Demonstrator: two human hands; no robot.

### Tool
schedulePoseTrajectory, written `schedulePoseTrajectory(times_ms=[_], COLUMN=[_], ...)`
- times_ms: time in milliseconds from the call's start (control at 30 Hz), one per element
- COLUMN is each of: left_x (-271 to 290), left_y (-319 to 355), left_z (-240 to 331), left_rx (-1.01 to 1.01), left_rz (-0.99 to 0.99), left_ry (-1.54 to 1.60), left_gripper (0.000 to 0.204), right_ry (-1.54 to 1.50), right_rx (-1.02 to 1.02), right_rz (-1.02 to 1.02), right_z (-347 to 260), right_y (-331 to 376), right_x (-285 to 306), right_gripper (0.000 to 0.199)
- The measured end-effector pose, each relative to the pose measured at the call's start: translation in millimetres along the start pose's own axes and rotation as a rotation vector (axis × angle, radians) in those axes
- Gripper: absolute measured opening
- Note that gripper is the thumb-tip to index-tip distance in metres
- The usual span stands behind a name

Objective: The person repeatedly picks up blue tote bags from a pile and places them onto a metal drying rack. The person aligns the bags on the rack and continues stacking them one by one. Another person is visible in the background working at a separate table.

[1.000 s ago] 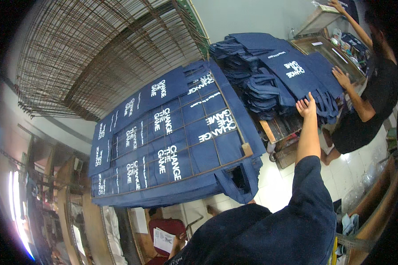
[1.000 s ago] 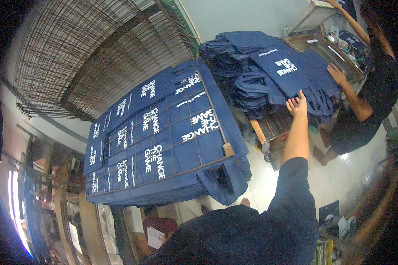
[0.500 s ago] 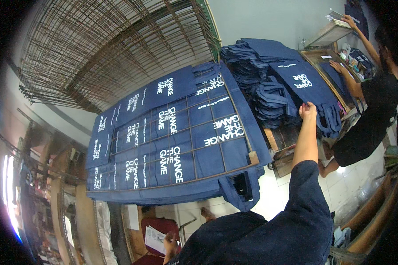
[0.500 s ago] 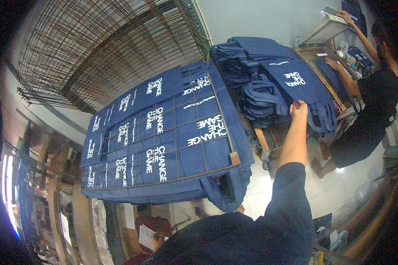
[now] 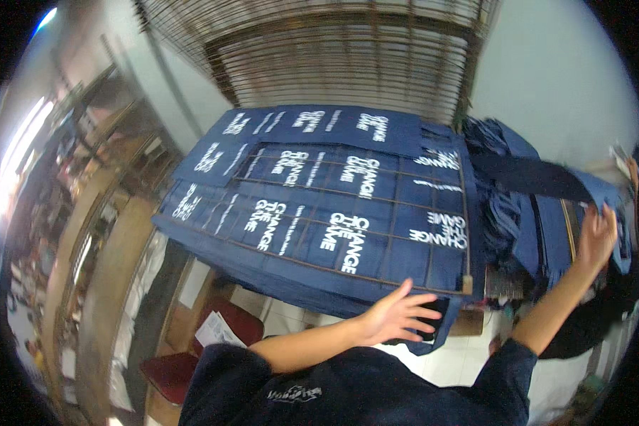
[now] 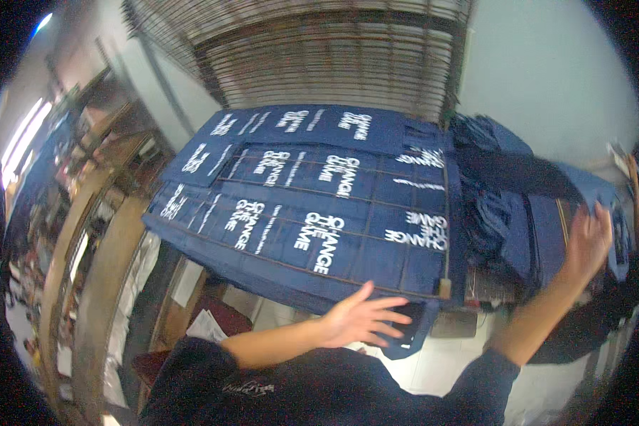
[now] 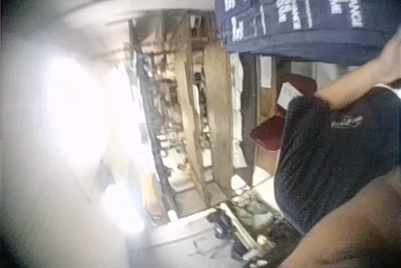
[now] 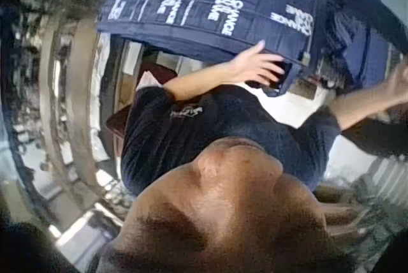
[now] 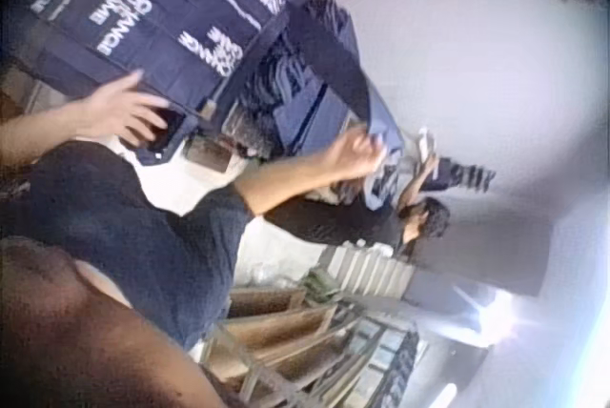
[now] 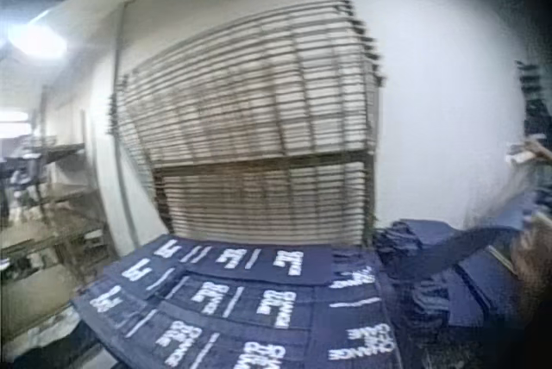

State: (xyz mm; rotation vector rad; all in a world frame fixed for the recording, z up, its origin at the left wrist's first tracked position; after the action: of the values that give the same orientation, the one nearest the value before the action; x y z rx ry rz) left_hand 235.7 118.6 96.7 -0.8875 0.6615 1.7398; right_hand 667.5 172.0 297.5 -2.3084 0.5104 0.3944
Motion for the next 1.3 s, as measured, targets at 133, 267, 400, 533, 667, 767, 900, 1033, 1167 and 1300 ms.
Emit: schedulePoseTrajectory(times_ms=[133,267,400,533,667,767,900,1033,1167,1300], left_x=[-17.8,-18.6,16.7,27.1,71.8,112.5,158.7,226.1,255.4,261.4], left_y=[-11.9,55.6,147.4,219.4,274.4,318.3,366.2,402.7,420.0,415.8], left_z=[51.1,122.3,140.8,177.7,222.9,281.5,376.7,418.8,425.7,424.6], left_rx=[-0.176,-0.422,-0.401,-0.459,-0.532,-0.687,-0.831,-0.704,-0.537,-0.441], left_rz=[-0.189,-0.226,0.138,0.082,0.272,0.417,0.634,1.057,1.356,1.383], left_ry=[0.338,0.395,0.277,0.175,0.101,-0.082,-0.716,-1.098,-1.37,-1.474], left_gripper=[0.105,0.085,0.052,0.046,0.045,0.048,0.056,0.043,0.025,0.022], right_ry=[0.765,-0.078,-0.117,-0.061,0.051,0.029,0.119,0.272,0.475,0.534], right_rx=[0.195,-0.259,-0.247,-0.379,-0.381,-0.468,-0.577,-0.672,-0.894,-0.942], right_rz=[-0.223,-0.264,-0.318,-0.552,-0.536,-0.526,-0.431,-0.544,-0.357,-0.298], right_z=[-53.1,-27.4,-1.7,45.5,105.5,153.1,242.2,353.9,395.2,402.5], right_y=[76.2,128.4,157.1,165.3,157.9,160.2,165.7,177.6,215.5,223.8], right_x=[-99.2,-159.9,-282.1,-322.6,-368.7,-424.0,-451.9,-460.9,-478.2,-465.2], right_gripper=[0.013,0.036,0.058,0.055,0.02,0.028,0.031,0.029,0.028,0.029])
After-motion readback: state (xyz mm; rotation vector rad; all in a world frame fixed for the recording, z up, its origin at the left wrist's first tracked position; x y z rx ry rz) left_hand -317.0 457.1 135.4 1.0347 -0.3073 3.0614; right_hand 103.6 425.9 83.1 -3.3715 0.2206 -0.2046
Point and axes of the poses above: each hand's wrist, its own y-axis away from the middle knuckle, its own x-axis out of the back of the hand, z = x × y, the point moved 10 cm from there along -y, towards the middle knuckle, and after that the axes turned 13 degrees about -z, right-handed, at the moved point
